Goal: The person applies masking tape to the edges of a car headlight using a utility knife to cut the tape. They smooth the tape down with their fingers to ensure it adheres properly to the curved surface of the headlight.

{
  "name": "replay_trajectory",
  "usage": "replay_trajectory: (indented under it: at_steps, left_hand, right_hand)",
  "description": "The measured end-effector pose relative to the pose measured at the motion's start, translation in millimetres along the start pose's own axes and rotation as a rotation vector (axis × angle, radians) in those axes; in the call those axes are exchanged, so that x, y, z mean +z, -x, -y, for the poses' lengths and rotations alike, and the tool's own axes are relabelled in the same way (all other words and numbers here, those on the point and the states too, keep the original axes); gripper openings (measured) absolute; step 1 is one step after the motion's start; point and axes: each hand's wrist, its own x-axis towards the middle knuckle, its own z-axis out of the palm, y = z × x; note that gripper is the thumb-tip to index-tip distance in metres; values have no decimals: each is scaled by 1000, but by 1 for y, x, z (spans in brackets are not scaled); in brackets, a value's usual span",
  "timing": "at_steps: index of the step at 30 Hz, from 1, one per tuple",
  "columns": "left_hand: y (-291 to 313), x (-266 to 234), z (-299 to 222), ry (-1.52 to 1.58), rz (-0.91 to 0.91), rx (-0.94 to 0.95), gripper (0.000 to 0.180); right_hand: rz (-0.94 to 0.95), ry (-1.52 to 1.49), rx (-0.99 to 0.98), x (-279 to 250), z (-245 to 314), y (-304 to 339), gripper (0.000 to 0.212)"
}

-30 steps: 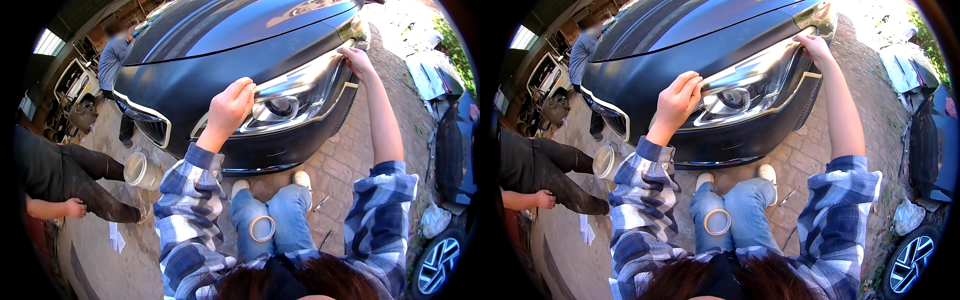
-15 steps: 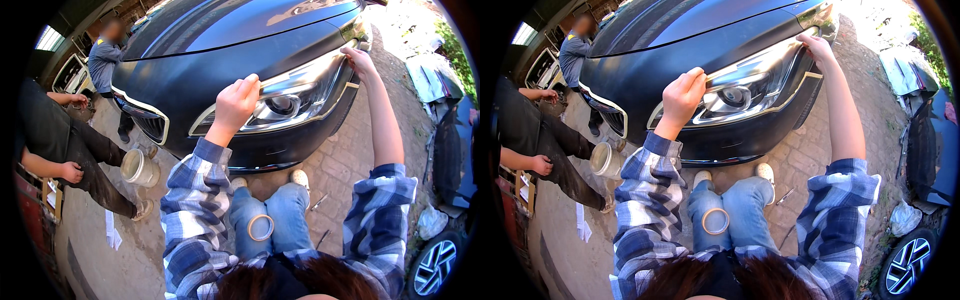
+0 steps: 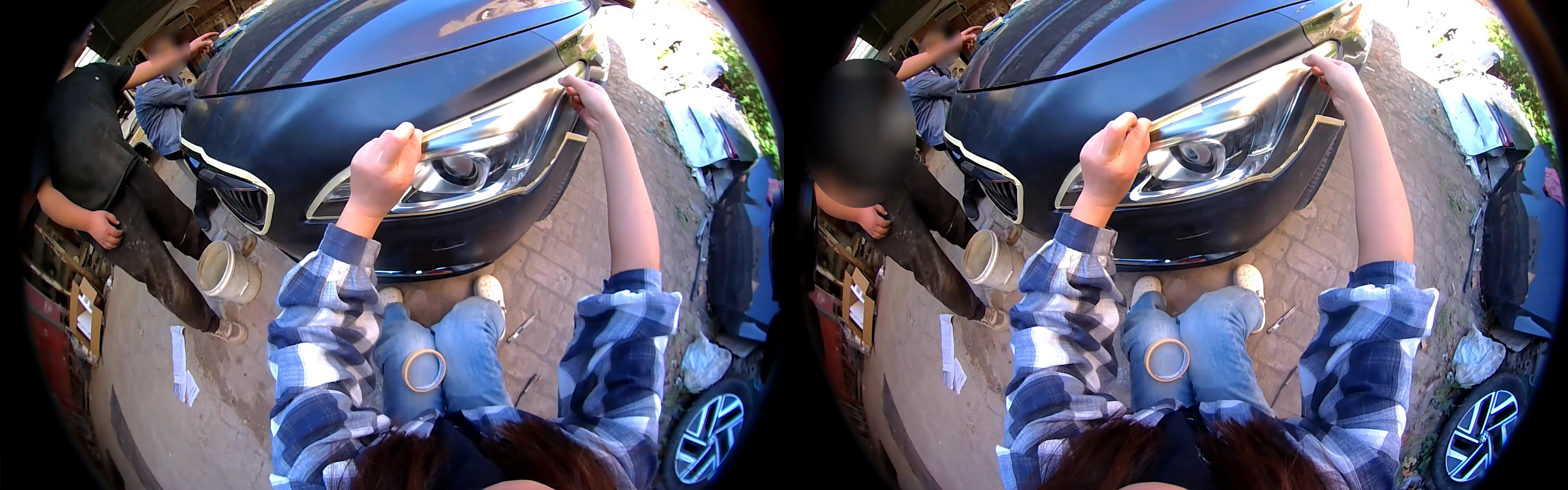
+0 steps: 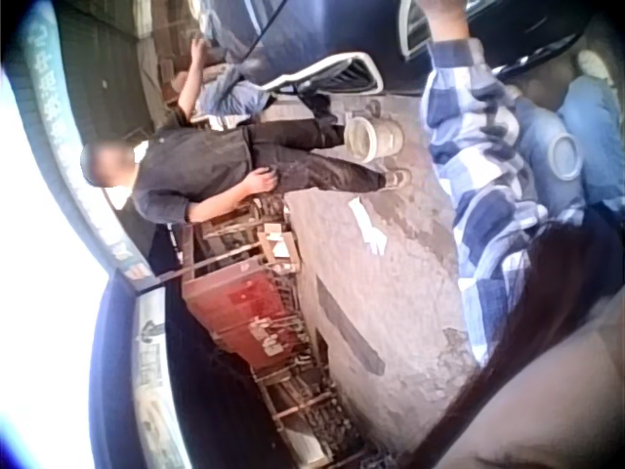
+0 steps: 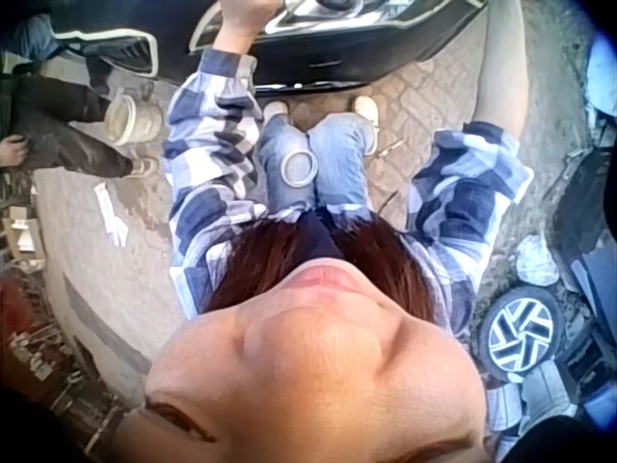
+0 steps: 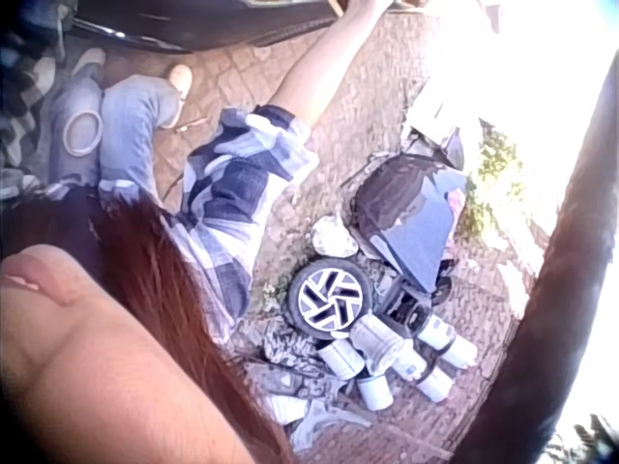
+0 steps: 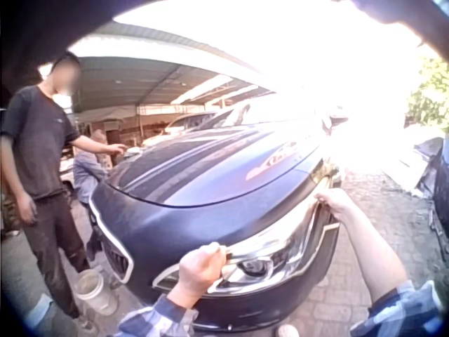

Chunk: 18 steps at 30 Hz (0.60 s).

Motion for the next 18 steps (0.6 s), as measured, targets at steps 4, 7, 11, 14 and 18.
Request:
replay_trajectory:
  at_steps: [4, 7, 11, 14, 18]
  left_hand:
    - [-2, -7, -4, -27, -10, -32, 22]
    - [-2, -6, -5, -35, -9, -38, 22]
    - [5, 2, 0, -41, -7, -21, 22]
    - [4, 5, -1, -36, -20, -38, 21]
    - [4, 4, -1, -98, -30, -4, 21]
  right_hand:
    - [24, -40, 8, 6, 3, 2, 22]
    - [16, -51, 18, 2, 1, -6, 23]
    - [-65, -25, 41, 6, 5, -3, 21]
    - [-76, 7, 38, 5, 4, -5, 21]
    - [26, -13, 35, 1, 1, -6, 23]
